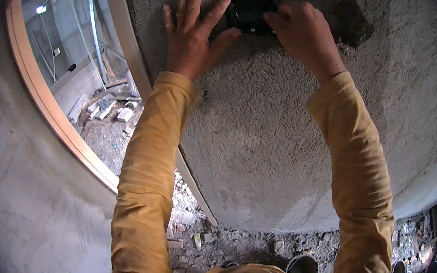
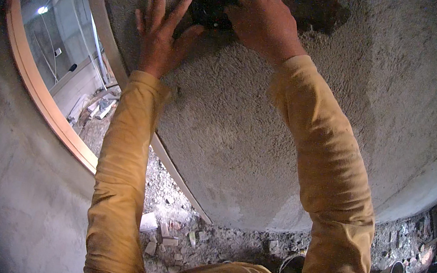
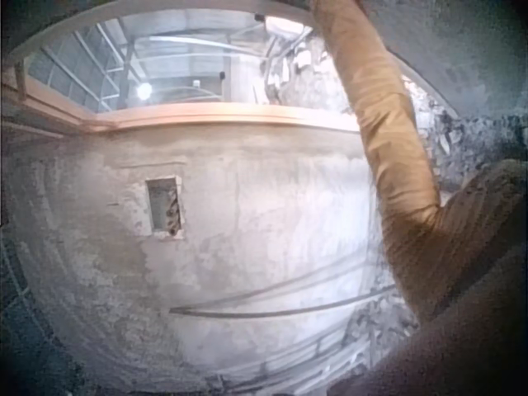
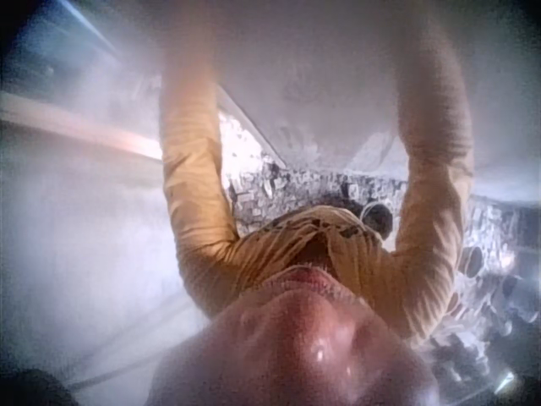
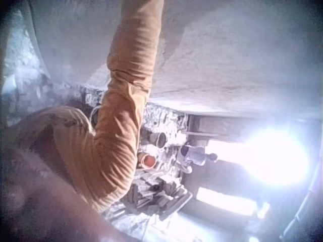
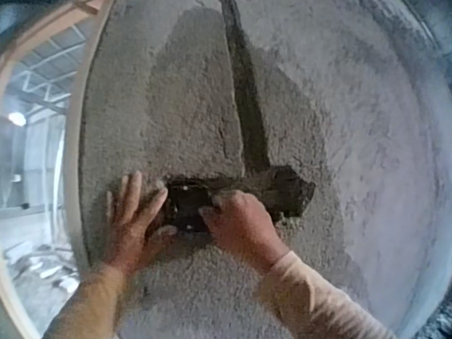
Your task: The person applies cement to a wall using a trowel, then inserts and secures a black electrical box into the wall. The person repeatedly smooths the cement around the box and adjusts its position.
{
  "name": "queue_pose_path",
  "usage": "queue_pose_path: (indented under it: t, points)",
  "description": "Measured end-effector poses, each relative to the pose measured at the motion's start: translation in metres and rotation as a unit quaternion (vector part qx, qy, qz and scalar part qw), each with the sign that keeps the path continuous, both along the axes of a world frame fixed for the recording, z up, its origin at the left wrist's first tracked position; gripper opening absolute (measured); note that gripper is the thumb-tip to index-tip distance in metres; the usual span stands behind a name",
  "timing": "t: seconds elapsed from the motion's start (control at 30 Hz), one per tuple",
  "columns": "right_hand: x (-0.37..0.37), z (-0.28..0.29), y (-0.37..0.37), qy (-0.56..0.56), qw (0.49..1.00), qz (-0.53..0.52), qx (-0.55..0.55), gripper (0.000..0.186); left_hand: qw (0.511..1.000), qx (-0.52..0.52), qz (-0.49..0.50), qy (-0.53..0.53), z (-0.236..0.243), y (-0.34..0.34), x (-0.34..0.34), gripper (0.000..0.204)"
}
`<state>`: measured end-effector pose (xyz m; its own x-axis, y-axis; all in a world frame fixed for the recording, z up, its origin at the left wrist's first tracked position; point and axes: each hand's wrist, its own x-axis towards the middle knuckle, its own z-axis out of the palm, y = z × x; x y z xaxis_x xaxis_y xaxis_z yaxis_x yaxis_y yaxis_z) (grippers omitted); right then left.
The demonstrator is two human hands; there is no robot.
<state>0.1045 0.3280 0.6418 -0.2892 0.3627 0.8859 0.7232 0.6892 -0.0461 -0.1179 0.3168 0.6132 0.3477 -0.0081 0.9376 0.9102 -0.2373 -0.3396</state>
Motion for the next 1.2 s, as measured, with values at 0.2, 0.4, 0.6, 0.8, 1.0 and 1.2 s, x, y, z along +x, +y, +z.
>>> queue_pose_path:
  t: [0.2,0.4,0.6,0.8,1.0,1.2]
  points:
    - [0.002,-0.002,-0.003,0.03,0.999,0.014,-0.019,0.028,1.0,0.001,0.009,0.0,0.0,-0.002,0.005,0.059]
    - [0.005,-0.005,0.012,-0.005,1.0,0.009,0.024,0.028,1.0,-0.008,-0.002,-0.005,0.0,-0.002,0.006,0.059]
    - [-0.001,-0.003,0.002,0.011,1.0,-0.007,-0.01,0.029,1.0,-0.017,0.022,0.004,-0.002,-0.002,0.004,0.06]
    - [-0.001,-0.005,-0.004,0.03,0.999,-0.014,-0.013,0.029,0.999,-0.014,0.041,0.009,-0.003,-0.003,0.006,0.061]
    - [0.004,-0.003,-0.005,0.025,1.0,-0.004,-0.014,0.028,0.999,-0.019,0.04,0.01,-0.001,-0.005,0.006,0.064]
    - [0.004,0.0,-0.007,0.048,0.998,0.019,-0.037,0.029,0.999,0.0,0.04,0.007,-0.001,-0.004,0.004,0.064]
